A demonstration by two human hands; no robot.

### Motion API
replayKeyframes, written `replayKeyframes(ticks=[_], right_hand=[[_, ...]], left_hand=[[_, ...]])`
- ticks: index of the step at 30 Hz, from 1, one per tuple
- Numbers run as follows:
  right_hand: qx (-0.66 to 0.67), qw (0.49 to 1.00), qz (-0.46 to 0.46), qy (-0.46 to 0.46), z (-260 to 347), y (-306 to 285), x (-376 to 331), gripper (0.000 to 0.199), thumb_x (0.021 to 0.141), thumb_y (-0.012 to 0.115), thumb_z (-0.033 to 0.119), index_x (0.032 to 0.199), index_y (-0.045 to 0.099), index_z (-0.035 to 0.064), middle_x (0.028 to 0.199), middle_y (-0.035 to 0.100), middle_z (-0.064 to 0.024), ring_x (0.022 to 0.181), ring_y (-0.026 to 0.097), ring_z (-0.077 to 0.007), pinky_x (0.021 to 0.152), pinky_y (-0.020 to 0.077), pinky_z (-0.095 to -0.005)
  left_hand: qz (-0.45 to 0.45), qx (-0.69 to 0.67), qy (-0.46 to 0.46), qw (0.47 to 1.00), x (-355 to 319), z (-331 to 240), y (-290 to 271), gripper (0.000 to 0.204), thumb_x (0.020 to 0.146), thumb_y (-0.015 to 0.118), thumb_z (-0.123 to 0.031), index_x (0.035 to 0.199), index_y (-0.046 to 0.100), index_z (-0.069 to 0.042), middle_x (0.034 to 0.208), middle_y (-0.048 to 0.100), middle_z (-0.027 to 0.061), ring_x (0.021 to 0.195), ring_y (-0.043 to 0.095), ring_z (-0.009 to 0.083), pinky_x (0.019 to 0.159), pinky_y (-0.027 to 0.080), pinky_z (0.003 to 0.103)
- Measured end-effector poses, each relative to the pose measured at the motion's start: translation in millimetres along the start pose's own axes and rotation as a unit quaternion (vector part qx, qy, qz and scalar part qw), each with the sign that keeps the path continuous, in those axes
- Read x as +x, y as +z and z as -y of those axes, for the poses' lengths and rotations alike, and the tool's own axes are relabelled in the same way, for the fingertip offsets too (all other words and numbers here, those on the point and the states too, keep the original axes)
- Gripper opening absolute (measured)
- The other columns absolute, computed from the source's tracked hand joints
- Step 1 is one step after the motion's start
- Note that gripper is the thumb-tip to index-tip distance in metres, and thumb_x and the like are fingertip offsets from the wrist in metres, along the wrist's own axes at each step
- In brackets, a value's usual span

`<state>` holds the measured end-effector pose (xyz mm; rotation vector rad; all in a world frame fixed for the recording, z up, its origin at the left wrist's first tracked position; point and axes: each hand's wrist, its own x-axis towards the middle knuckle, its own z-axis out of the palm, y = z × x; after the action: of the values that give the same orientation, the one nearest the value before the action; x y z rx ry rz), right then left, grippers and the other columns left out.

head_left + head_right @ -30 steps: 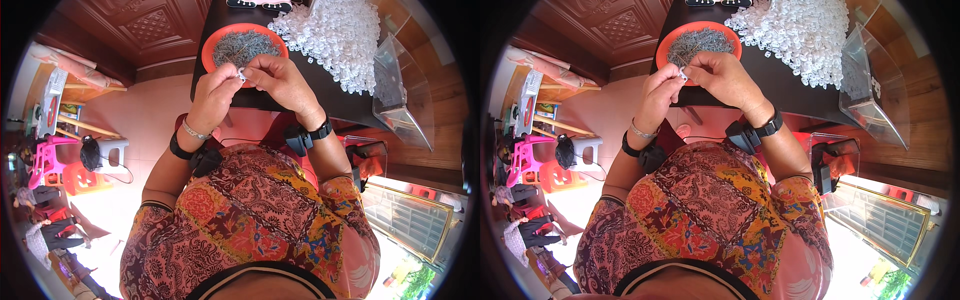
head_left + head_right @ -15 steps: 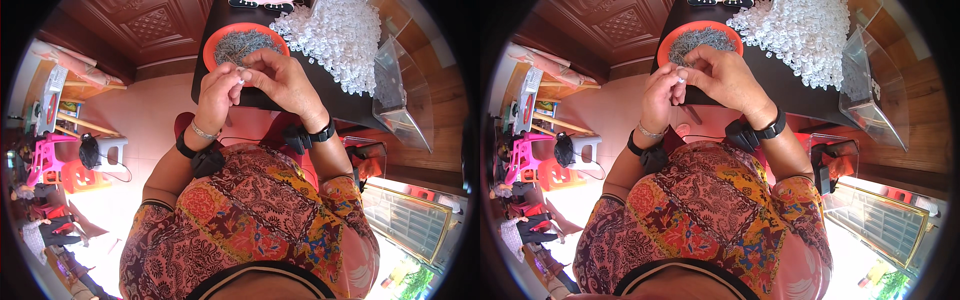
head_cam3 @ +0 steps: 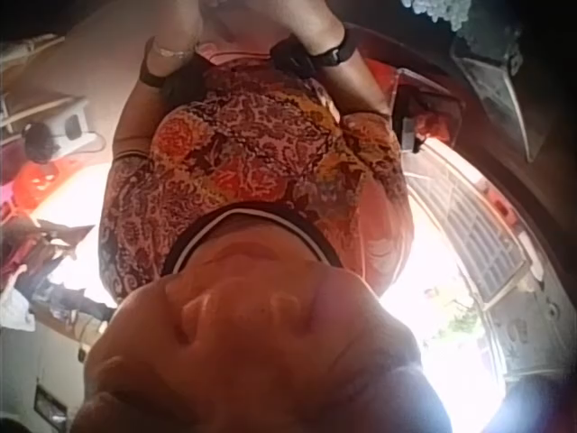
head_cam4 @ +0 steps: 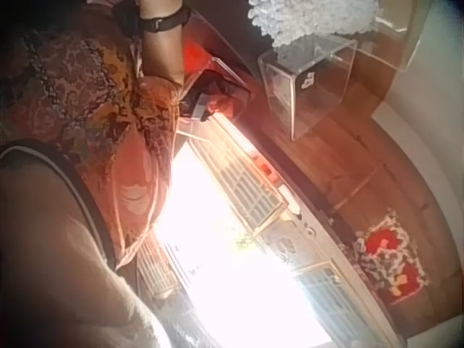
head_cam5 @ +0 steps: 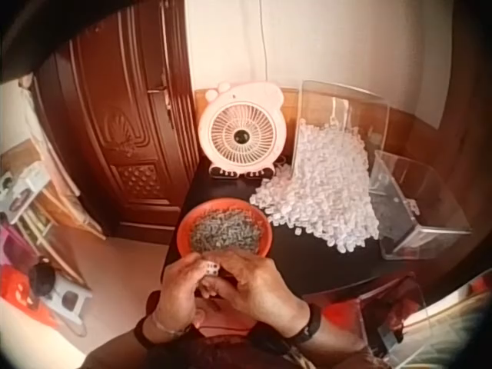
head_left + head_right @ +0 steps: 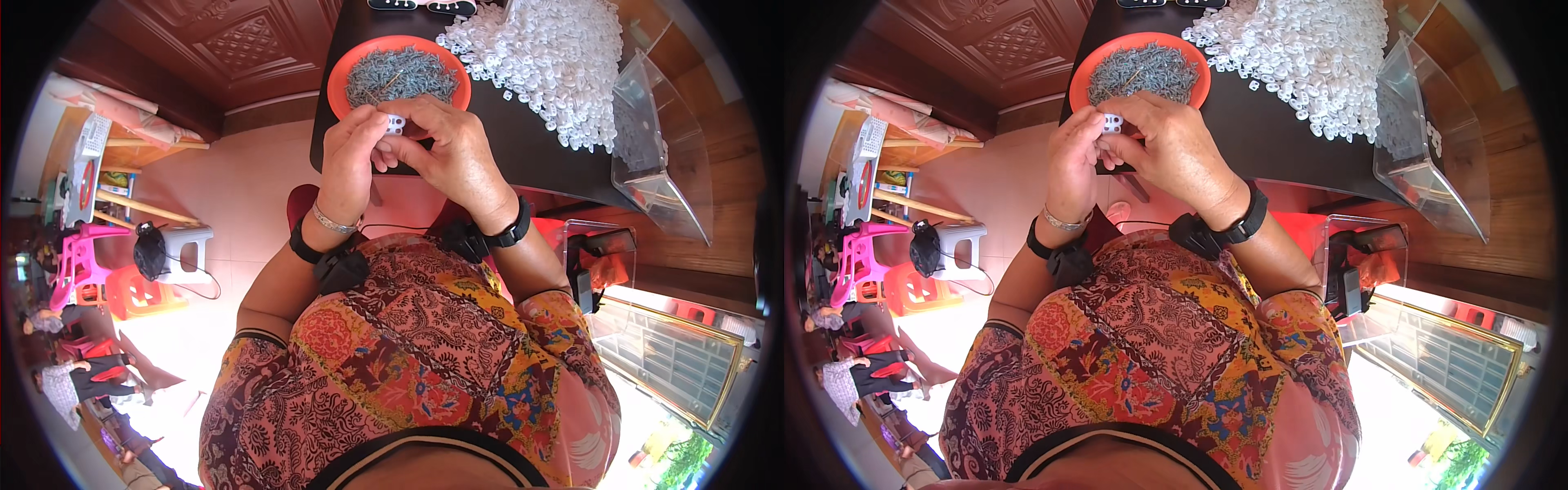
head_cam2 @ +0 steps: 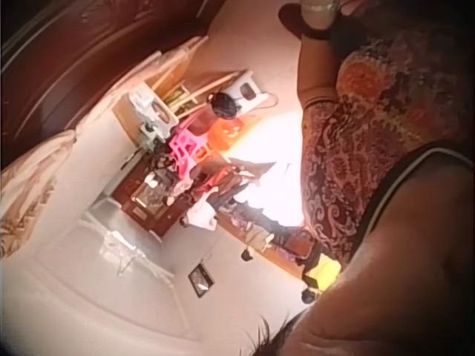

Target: Manually inserting small metal pins into white plastic components for assembly.

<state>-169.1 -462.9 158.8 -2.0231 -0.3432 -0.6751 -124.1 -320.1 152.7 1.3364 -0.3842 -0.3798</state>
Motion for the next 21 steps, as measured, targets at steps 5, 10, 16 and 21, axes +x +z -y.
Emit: replayKeyframes(ticks=[5, 10, 16, 21], right_hand=[[0.002, 1.0, -0.012, -0.016, 2.3, 0.3, -2.3, 0.032, 0.072, 0.073, 0.011, 0.101, 0.063, 0.0038, 0.091, 0.066, -0.0116, 0.074, 0.066, -0.0281, 0.064, 0.0536, -0.033], [-0.029, 0.999, -0.018, -0.018, 5.0, 2.4, -3.5, 0.034, 0.07, 0.074, 0.011, 0.101, 0.063, 0.0044, 0.091, 0.067, -0.0114, 0.075, 0.066, -0.0276, 0.065, 0.0537, -0.0321], [0.056, 0.998, -0.022, 0.006, -0.5, 7.4, -5.8, 0.027, 0.073, 0.073, 0.01, 0.098, 0.064, 0.0048, 0.085, 0.068, -0.0098, 0.072, 0.067, -0.024, 0.062, 0.0534, -0.0294], [0.089, 0.996, 0.002, 0.009, 2.9, 5.2, -1.6, 0.024, 0.074, 0.072, 0.01, 0.096, 0.065, 0.0048, 0.079, 0.068, -0.0087, 0.069, 0.067, -0.022, 0.059, 0.0525, -0.0283]], left_hand=[[-0.022, 0.036, 0.017, 0.999, -3.1, 4.1, 0.8, 0.025, 0.092, 0.049, -0.025, 0.084, 0.056, -0.002, 0.066, 0.054, 0.0006, 0.058, 0.049, 0.0056, 0.053, 0.037, 0.02], [-0.008, 0.014, 0.007, 1.0, -8.1, -4.5, 6.1, 0.022, 0.093, 0.05, -0.022, 0.084, 0.056, -0.003, 0.066, 0.052, -0.0017, 0.059, 0.044, 0.0024, 0.051, 0.035, 0.019], [-0.015, 0.058, 0.06, 0.996, -9.9, -1.0, -2.0, 0.024, 0.093, 0.051, -0.022, 0.082, 0.058, -0.001, 0.064, 0.049, -0.0021, 0.058, 0.04, 0.0035, 0.052, 0.032, 0.02], [-0.012, 0.054, 0.058, 0.997, -12.5, -4.0, -3.6, 0.024, 0.093, 0.052, -0.022, 0.082, 0.058, -0.001, 0.063, 0.049, -0.0019, 0.057, 0.041, 0.0043, 0.053, 0.033, 0.021]])
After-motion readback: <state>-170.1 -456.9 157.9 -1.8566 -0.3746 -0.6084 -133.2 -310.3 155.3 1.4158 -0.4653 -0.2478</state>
